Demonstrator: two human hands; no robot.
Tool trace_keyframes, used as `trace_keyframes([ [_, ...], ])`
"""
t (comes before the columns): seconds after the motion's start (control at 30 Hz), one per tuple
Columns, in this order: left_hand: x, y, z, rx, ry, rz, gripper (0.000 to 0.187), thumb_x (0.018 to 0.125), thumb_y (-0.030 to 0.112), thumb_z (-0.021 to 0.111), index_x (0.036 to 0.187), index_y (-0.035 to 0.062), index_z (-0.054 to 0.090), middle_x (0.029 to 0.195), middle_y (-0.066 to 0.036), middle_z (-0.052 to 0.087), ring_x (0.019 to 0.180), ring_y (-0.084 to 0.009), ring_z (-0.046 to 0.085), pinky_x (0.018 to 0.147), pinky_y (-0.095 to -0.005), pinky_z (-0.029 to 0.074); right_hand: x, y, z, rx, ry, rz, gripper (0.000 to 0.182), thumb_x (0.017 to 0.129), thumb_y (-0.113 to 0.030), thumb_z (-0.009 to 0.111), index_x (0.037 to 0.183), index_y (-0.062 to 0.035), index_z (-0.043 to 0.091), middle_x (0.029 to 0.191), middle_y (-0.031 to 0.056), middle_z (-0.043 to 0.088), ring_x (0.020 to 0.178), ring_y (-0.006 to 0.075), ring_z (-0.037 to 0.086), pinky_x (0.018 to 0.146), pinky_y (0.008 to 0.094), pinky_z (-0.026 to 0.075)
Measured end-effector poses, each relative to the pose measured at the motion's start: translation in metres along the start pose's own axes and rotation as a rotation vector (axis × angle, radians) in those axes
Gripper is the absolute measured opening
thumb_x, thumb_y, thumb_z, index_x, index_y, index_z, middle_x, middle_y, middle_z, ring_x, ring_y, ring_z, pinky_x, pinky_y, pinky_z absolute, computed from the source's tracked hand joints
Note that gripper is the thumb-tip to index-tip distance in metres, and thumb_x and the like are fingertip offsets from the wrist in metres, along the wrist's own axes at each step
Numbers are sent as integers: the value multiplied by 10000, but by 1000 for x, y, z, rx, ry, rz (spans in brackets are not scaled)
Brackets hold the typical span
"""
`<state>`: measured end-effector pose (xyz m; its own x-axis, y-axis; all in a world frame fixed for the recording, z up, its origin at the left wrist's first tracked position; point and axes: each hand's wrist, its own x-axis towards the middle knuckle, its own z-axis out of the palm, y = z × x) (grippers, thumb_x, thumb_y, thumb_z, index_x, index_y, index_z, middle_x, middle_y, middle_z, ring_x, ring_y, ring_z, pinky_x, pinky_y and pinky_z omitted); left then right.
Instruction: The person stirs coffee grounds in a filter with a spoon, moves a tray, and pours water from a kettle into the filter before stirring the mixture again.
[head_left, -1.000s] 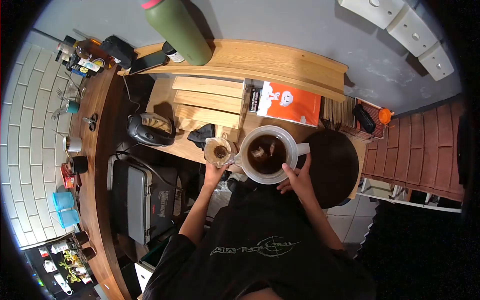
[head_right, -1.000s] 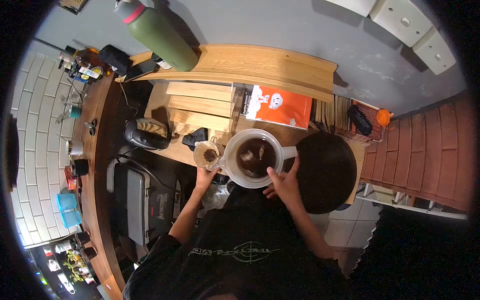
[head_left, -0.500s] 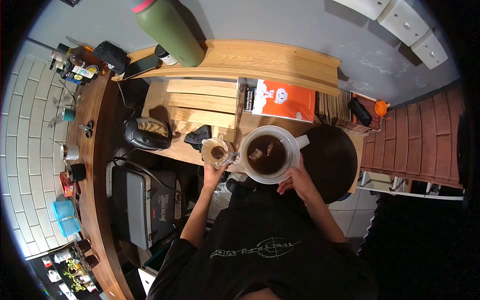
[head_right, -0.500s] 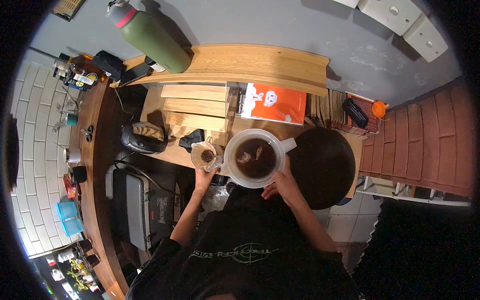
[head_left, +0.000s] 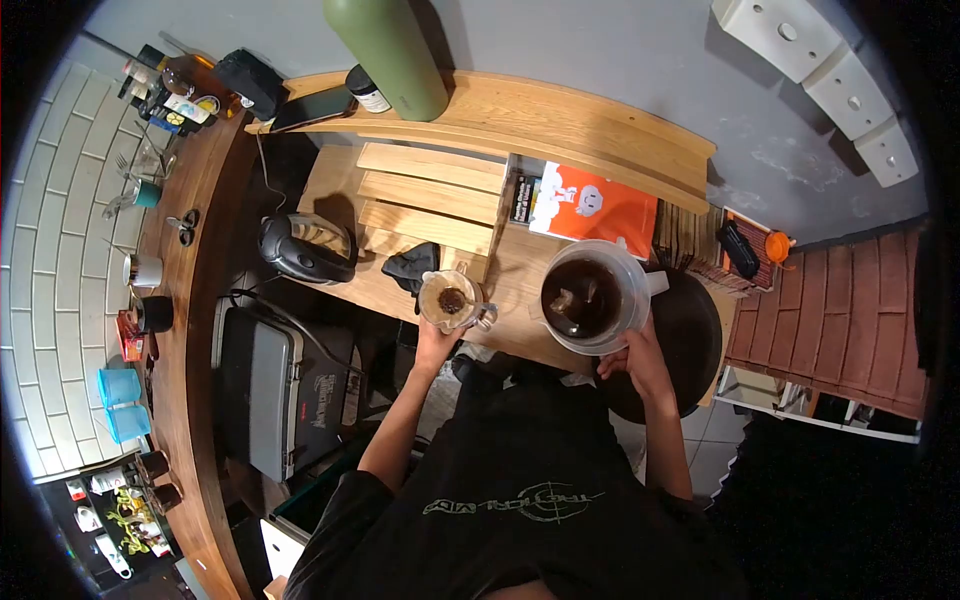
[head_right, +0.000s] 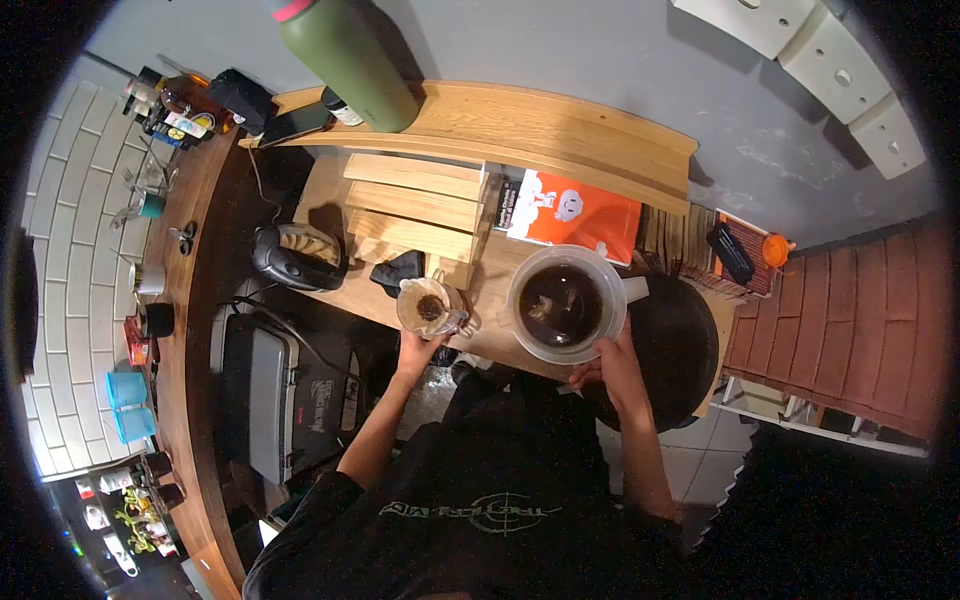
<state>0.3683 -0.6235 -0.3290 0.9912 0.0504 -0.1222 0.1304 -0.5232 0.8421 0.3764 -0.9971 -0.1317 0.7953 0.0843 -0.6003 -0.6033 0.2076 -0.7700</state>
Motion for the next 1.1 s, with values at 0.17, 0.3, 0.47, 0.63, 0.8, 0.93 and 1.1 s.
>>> trace_keyframes([
  [0.17,0,12,-2,4,62,50,591,701,140,858,1204,-27,596,1242,-217,572,1165,-392,543,1013,-445,437,-9,-7,6,-112,84,9,545,987,-119,375,1489,-134,163,879,197,629,530,243,652,459,324,553],
  [0.3,3,3,-3,20,29,58,725,684,149,874,1298,-27,532,1314,-239,511,1241,-409,492,1057,-446,411,-73,-53,45,-1027,526,-287,336,1038,-229,463,1336,-75,437,782,204,634,580,341,655,546,399,501],
  [0.47,7,26,-12,41,72,208,769,671,150,881,1316,-36,506,1313,-254,492,1226,-441,468,1064,-475,383,-62,-12,122,-802,-207,-263,192,1008,-175,493,1063,-25,599,822,205,652,797,422,648,673,470,491],
  [0.63,16,35,-25,126,14,306,824,642,183,904,1329,-21,497,1314,-236,481,1229,-418,462,1059,-469,391,38,93,148,-1195,55,-228,240,978,-142,501,1175,-21,564,1051,250,645,961,462,624,845,534,499],
  [0.8,27,11,-38,175,-141,413,915,606,250,932,1358,0,476,1390,-226,406,1289,-419,410,1080,-468,390,100,152,147,-1090,113,-791,316,1010,-211,519,1216,25,565,949,219,674,864,399,664,785,455,533],
  [0.93,28,19,-49,51,-203,346,855,647,229,907,1353,-2,482,1406,-244,376,1312,-426,391,1092,-466,380,118,161,149,-736,-78,-257,313,996,-189,528,1232,14,559,1316,288,541,1174,427,569,964,466,468],
  [1.1,35,12,-45,12,-218,392,753,685,136,853,1333,-6,495,1388,-251,389,1303,-437,393,1081,-476,377,127,192,144,-550,-226,-123,245,1037,-212,513,1089,9,605,798,65,634,722,132,631,627,307,513],
])
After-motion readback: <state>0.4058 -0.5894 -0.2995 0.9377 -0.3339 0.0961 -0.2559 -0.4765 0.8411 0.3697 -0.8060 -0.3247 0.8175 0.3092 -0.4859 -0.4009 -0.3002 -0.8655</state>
